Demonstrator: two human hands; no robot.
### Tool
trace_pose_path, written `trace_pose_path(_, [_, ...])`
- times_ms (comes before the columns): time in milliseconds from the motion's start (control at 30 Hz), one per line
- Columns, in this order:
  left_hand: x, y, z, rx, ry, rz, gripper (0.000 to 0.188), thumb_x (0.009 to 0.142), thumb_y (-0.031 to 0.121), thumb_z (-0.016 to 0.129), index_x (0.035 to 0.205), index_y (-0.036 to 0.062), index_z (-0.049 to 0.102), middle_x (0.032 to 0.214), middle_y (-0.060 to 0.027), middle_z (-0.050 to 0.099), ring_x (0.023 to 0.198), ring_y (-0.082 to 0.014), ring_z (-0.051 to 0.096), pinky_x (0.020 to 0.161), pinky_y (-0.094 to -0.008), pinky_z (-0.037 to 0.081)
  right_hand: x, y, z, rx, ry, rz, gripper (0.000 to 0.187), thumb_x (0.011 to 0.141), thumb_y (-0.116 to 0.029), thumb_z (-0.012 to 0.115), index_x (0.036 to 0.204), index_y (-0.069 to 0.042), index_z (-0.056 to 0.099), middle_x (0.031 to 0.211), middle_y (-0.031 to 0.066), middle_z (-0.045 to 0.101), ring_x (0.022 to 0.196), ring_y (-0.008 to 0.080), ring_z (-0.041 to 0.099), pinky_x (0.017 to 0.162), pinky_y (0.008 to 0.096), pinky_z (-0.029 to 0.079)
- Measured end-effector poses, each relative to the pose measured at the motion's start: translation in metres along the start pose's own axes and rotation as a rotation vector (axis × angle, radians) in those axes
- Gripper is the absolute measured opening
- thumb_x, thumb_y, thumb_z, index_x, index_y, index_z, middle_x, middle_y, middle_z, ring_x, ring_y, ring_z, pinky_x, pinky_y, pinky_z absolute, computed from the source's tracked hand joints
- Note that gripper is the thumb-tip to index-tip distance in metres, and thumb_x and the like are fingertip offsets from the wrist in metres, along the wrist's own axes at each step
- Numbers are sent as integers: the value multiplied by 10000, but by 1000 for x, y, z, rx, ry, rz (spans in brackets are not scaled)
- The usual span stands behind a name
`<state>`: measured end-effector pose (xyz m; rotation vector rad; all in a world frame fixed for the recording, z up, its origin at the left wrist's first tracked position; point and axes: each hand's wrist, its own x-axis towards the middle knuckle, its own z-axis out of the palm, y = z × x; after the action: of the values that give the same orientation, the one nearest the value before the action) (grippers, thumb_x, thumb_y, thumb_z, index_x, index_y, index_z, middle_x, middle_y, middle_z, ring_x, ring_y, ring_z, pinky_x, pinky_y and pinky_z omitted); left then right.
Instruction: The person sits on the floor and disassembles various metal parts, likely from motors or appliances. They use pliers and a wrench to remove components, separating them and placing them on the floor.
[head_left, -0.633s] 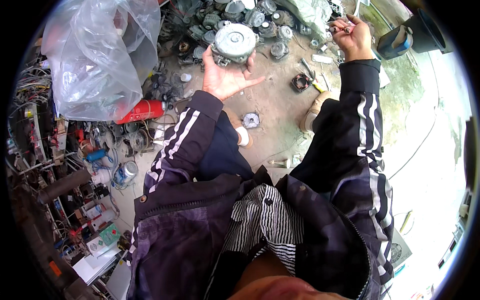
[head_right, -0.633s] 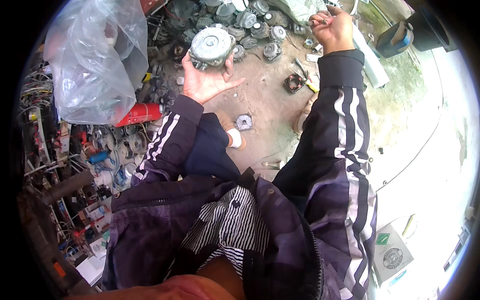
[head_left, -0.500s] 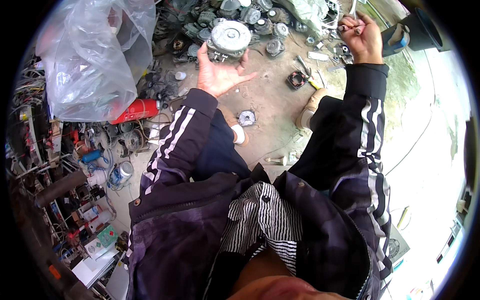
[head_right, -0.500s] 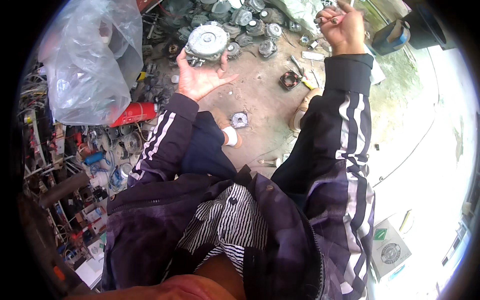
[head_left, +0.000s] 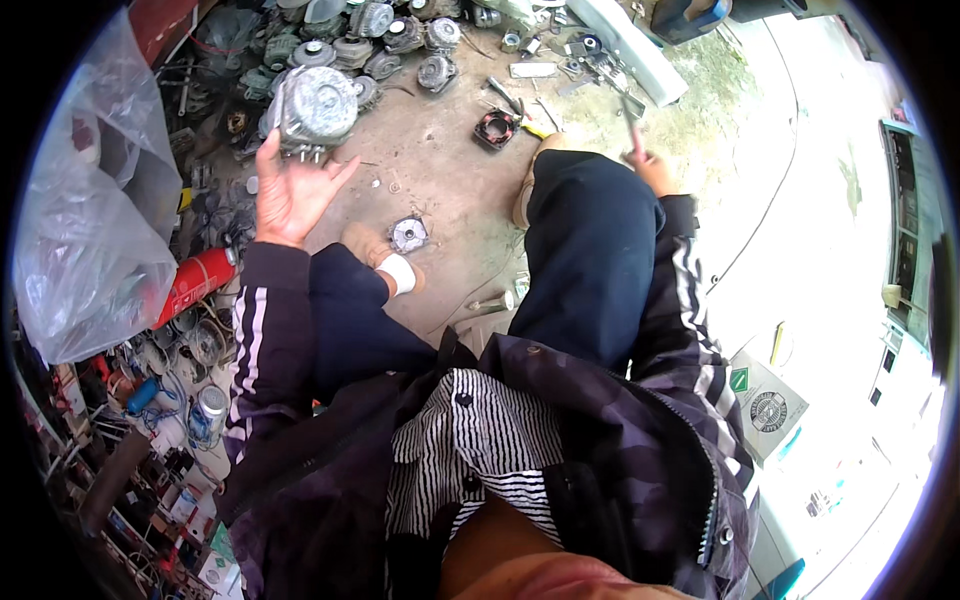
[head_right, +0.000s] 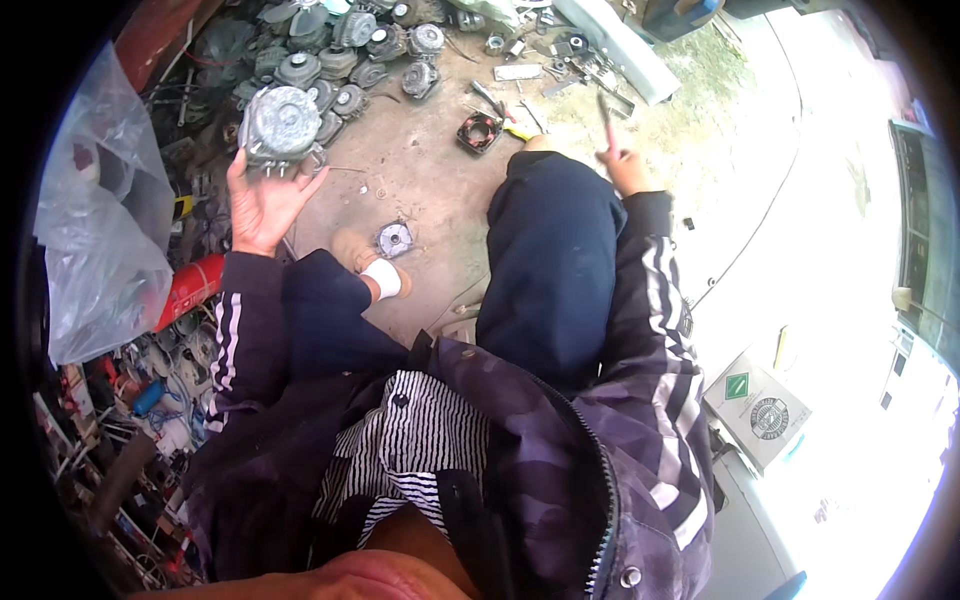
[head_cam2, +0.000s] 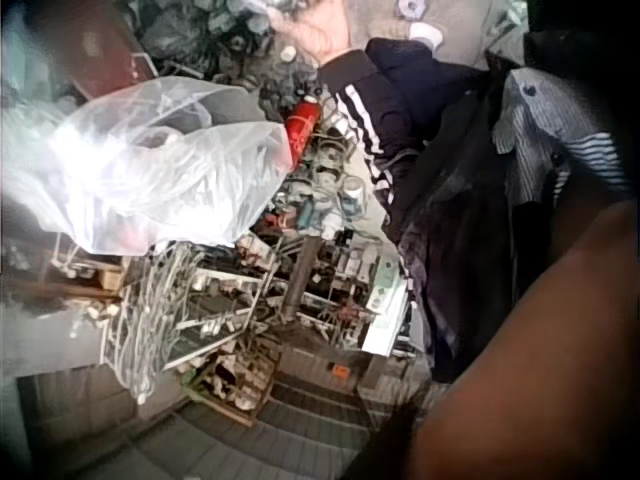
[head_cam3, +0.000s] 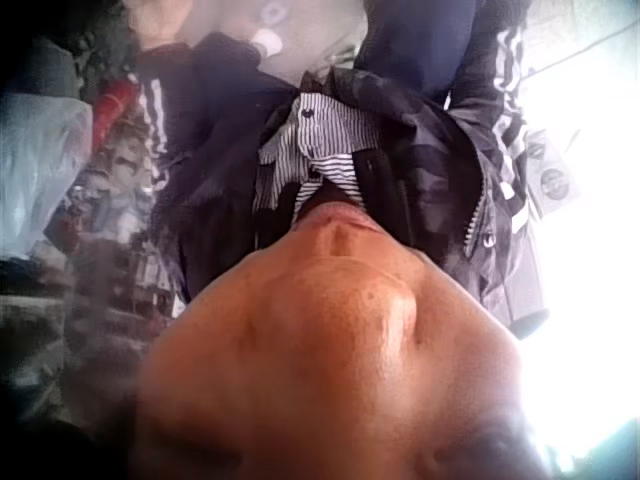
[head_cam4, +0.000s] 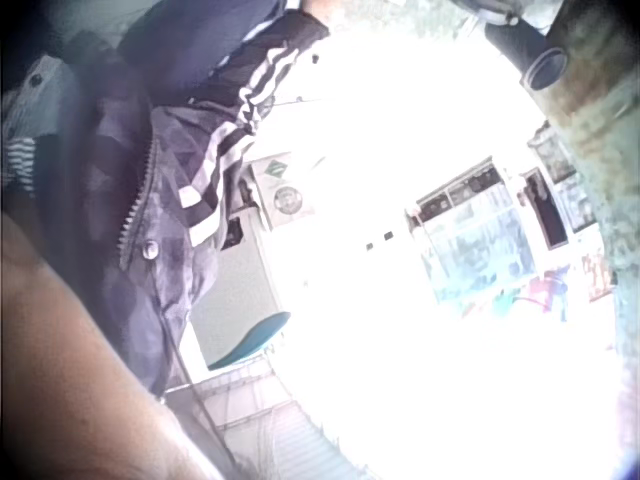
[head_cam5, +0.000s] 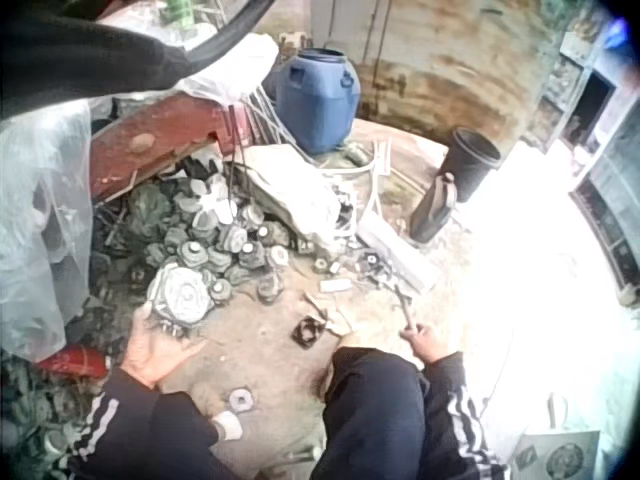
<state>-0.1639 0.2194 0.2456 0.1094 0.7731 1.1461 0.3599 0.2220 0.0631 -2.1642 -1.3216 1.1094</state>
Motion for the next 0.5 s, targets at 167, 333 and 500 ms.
trace_pose_path(167, [-2, -3, -5, -30, 63, -38, 769, 755, 412, 743, 1371, 132, 378, 1365, -76, 405, 1272, -273, 370, 1120, -575, 173, -5, 104, 89, -14, -83, 310, 439, 770, -367, 690, 963, 27, 688, 775, 168, 681, 784, 274, 666, 730, 353, 508])
trace_pose_path(333, [3, -7, 1, 26, 69, -142, 843, 741, 519, 707, 1388, 116, 347, 1345, -102, 390, 1237, -292, 392, 1099, -612, 172, 2, 141, 135, -147, 107, 519, 374, 798, -342, 657, 959, -5, 685, 773, 143, 679, 798, 271, 667, 751, 358, 512])
trace_pose_path(500, [13, -12, 6, 6, 114, -153, 862, 732, 536, 708, 1390, 115, 344, 1338, -106, 393, 1213, -285, 409, 1096, -611, 181, 19, 150, 144, -394, 451, 502, 313, 827, -317, 623, 956, -37, 683, 771, 118, 677, 812, 267, 668, 772, 363, 517])
